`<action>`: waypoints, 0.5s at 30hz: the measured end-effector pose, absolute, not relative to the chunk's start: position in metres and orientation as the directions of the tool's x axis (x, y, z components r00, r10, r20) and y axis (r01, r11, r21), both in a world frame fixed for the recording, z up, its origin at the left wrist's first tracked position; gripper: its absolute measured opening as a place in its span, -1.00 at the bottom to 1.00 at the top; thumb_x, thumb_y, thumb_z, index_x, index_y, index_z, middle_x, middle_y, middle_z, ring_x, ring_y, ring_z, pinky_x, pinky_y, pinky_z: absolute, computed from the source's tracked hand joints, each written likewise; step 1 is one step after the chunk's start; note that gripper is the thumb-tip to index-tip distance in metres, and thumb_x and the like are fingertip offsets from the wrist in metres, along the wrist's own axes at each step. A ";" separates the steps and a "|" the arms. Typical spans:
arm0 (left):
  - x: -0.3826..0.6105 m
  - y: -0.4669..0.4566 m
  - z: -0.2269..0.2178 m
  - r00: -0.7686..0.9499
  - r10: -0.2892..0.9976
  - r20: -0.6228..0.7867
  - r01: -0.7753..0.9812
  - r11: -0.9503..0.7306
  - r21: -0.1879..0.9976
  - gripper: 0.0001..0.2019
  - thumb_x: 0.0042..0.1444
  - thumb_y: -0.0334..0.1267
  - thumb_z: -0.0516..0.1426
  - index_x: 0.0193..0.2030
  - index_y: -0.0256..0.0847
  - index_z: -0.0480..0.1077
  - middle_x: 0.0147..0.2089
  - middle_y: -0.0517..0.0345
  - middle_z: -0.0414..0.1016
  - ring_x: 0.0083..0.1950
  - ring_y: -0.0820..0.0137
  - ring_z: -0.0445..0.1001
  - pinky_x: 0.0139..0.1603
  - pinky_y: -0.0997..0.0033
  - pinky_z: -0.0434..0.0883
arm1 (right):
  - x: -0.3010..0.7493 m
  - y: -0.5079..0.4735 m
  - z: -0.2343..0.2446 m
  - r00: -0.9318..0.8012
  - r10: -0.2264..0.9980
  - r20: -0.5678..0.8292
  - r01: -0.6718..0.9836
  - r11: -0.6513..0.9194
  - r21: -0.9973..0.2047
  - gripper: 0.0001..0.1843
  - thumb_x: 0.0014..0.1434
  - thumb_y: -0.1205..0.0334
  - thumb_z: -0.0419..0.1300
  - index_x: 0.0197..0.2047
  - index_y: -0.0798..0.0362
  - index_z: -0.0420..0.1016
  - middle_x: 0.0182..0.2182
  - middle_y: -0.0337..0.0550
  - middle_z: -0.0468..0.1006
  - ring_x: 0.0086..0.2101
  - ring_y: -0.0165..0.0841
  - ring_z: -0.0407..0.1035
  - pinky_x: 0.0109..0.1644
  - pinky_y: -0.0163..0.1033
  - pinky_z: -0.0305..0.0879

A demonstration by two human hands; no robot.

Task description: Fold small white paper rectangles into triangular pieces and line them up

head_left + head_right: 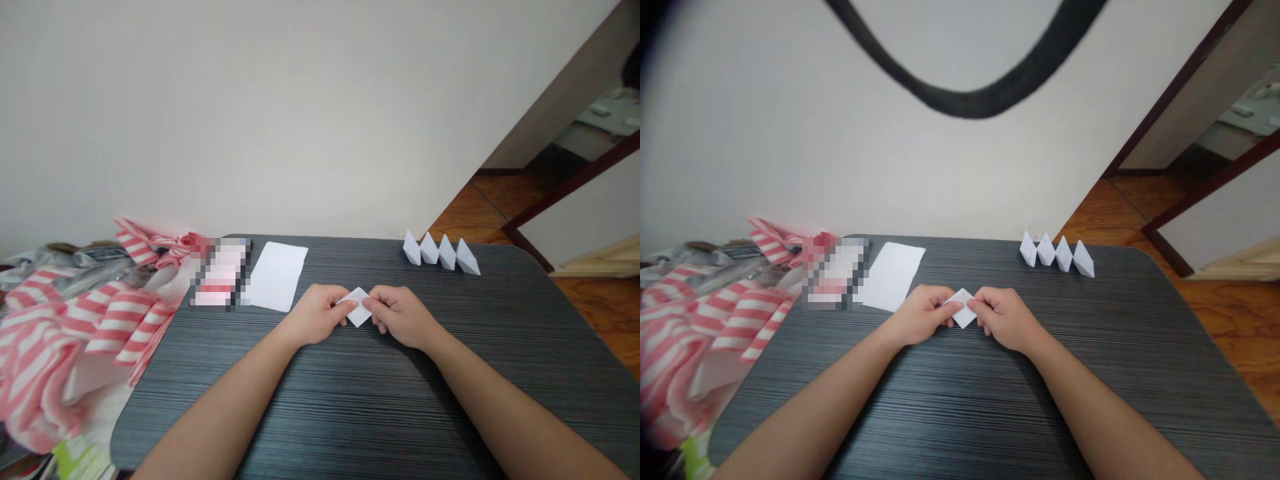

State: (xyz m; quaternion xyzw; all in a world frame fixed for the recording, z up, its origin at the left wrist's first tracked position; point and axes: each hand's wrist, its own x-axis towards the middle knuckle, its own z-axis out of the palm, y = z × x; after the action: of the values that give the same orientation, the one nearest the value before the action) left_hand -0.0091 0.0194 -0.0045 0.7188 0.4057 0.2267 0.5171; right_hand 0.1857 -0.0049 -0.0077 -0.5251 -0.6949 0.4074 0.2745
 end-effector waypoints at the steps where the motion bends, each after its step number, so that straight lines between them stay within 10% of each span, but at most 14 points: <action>1: -0.009 0.019 -0.004 0.565 0.819 -0.100 0.342 -0.122 0.932 -0.70 0.17 -0.11 0.02 -0.39 -0.27 0.43 -0.53 0.18 0.43 -0.51 0.49 0.37 -0.47 0.53 0.25 | 0.186 -0.005 -0.008 -0.292 0.955 -0.051 0.506 0.109 -0.856 -0.66 0.22 0.12 0.04 -0.55 0.05 0.30 -0.74 -0.34 0.35 -0.70 -0.49 0.24 -0.55 -0.39 0.16; 15: -0.011 0.021 -0.008 0.537 0.833 -0.129 0.236 -0.001 0.972 -0.67 0.21 -0.08 -0.03 -0.40 -0.27 0.36 -0.55 0.16 0.45 -0.54 0.52 0.37 -0.50 0.56 0.27 | 0.188 -0.004 -0.009 -0.219 0.972 -0.088 0.467 0.025 -0.884 -0.64 0.21 0.12 0.06 -0.58 0.05 0.28 -0.78 -0.36 0.31 -0.72 -0.50 0.20 -0.56 -0.39 0.13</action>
State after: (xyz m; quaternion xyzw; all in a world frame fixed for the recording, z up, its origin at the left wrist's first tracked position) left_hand -0.0114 0.0209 -0.0080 0.6586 0.4058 0.2583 0.5787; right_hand 0.1879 -0.0043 -0.0090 -0.5511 -0.6526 0.4286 0.2945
